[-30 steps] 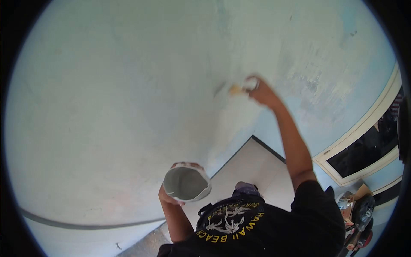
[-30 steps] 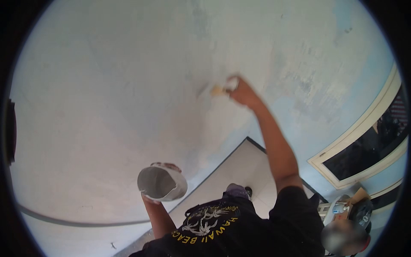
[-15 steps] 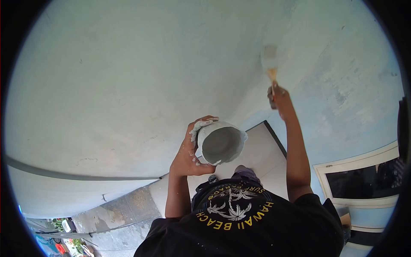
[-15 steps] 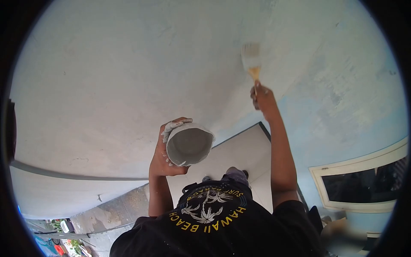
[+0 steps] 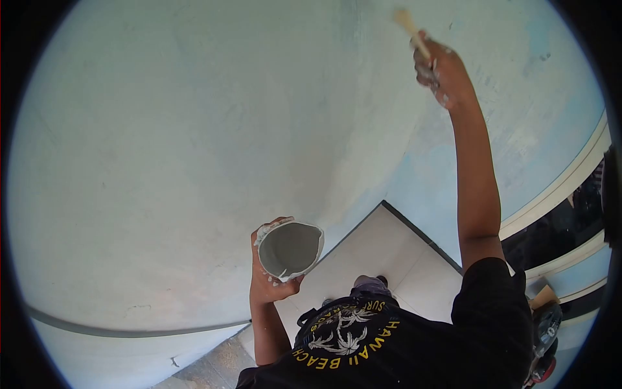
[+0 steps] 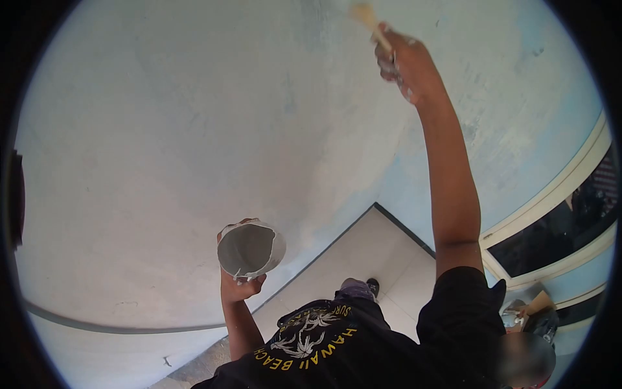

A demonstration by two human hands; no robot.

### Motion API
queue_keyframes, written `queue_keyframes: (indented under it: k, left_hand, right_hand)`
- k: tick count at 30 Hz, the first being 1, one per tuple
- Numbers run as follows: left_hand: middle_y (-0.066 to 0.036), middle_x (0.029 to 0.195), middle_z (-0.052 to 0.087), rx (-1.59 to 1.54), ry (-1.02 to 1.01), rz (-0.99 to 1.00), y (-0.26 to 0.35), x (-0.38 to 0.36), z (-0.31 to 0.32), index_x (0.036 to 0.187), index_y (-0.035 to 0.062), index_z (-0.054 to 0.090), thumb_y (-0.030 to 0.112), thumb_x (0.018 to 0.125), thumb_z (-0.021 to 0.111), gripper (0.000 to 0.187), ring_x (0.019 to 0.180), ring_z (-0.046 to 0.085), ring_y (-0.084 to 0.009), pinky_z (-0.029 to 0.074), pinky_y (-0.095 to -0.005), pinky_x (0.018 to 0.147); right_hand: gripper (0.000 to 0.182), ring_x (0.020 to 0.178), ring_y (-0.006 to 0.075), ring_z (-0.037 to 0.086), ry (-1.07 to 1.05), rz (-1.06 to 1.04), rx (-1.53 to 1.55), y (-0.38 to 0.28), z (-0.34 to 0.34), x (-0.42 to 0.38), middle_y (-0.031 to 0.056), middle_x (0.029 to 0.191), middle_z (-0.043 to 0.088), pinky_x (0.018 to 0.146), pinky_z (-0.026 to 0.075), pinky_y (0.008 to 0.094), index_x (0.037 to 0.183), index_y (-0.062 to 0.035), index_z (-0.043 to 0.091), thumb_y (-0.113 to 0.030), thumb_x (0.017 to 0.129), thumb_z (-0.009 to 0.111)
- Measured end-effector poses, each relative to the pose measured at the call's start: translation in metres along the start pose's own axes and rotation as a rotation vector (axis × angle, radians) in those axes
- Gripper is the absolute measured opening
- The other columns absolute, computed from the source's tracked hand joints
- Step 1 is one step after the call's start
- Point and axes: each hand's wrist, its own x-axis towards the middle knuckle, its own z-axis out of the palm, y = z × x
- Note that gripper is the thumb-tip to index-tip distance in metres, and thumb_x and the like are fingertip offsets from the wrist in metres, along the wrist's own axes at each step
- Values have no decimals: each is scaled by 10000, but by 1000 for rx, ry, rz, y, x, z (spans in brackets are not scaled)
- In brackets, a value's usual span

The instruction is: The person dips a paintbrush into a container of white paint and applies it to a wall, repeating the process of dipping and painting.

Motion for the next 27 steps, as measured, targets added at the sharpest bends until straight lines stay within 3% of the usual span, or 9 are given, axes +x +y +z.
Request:
queue_keyframes:
  k: [3, 7, 10, 13, 15, 18, 21, 24, 27]
  left_hand:
    - [-184, 1328, 447, 14, 12, -46, -8, -7, -7, 1334, 19, 307, 87, 575, 705, 860, 1161, 518, -262, 438, -366, 955]
    - [-186, 1326, 450, 53, 46, -29, -8, -8, -2, 1333, 23, 298, 88, 572, 706, 866, 1161, 518, -263, 436, -369, 962]
    - [-183, 1318, 458, 6, 101, -236, -16, -21, -9, 1326, 35, 294, 92, 572, 706, 861, 1179, 512, -269, 425, -378, 980]
    - [-117, 1230, 497, -88, 123, -114, -15, -19, -5, 1333, -2, 321, 173, 633, 794, 862, 1099, 507, -194, 421, -342, 934]
    - [-142, 1249, 490, -30, 87, -66, -11, -13, -6, 1329, 18, 305, 136, 609, 754, 857, 1128, 512, -227, 422, -359, 955]
    - [-157, 1246, 486, -5, 82, -135, -15, -21, -9, 1323, 35, 291, 108, 587, 718, 854, 1148, 515, -253, 422, -377, 971]
    - [-132, 1188, 498, 24, 131, -201, -25, -26, -15, 1314, 27, 296, 118, 582, 728, 855, 1110, 520, -233, 420, -366, 954]
    - [-129, 1186, 498, -52, 95, -198, -29, -26, -15, 1312, 19, 297, 96, 566, 709, 856, 1103, 524, -222, 420, -355, 951]
    - [-134, 1189, 494, 9, 83, -181, -29, -24, -12, 1316, 19, 294, 96, 568, 703, 856, 1112, 523, -224, 420, -353, 954]
  right_hand:
    - [367, 488, 54, 317, 72, -65, -66, -2, 18, 8, -44, 604, 435, 456, 267, 221, 871, -46, 610, -373, 989, 491]
    - [477, 473, 87, 346, 1, 452, -101, 139, 20, -28, -27, 591, 443, 423, 291, 251, 750, -109, 546, -534, 958, 485]
    - [453, 462, 101, 342, -48, 817, -163, 229, 7, -113, -11, 588, 442, 421, 285, 262, 746, -102, 524, -492, 971, 481]
    - [443, 490, 117, 370, -255, 1141, -532, 287, -9, -162, 31, 635, 499, 415, 299, 268, 796, -43, 578, -456, 951, 546]
    - [451, 493, 121, 377, -258, 1034, -501, 267, -4, -137, 39, 645, 511, 420, 318, 276, 794, -17, 593, -434, 957, 540]
    - [420, 486, 95, 389, -292, 617, -518, 126, 29, -72, 12, 637, 503, 415, 329, 239, 845, 24, 619, -383, 945, 580]
    - [392, 454, 55, 326, -170, 404, -364, 33, 44, -41, -24, 590, 451, 405, 260, 221, 841, -11, 605, -390, 940, 588]
    - [362, 457, 39, 305, -61, 255, -113, 20, 57, -44, -46, 579, 416, 408, 227, 217, 826, -53, 580, -394, 946, 577]
    - [386, 471, 46, 344, -62, 323, -34, 89, 63, -69, -46, 584, 440, 412, 280, 223, 765, -91, 544, -413, 976, 514]
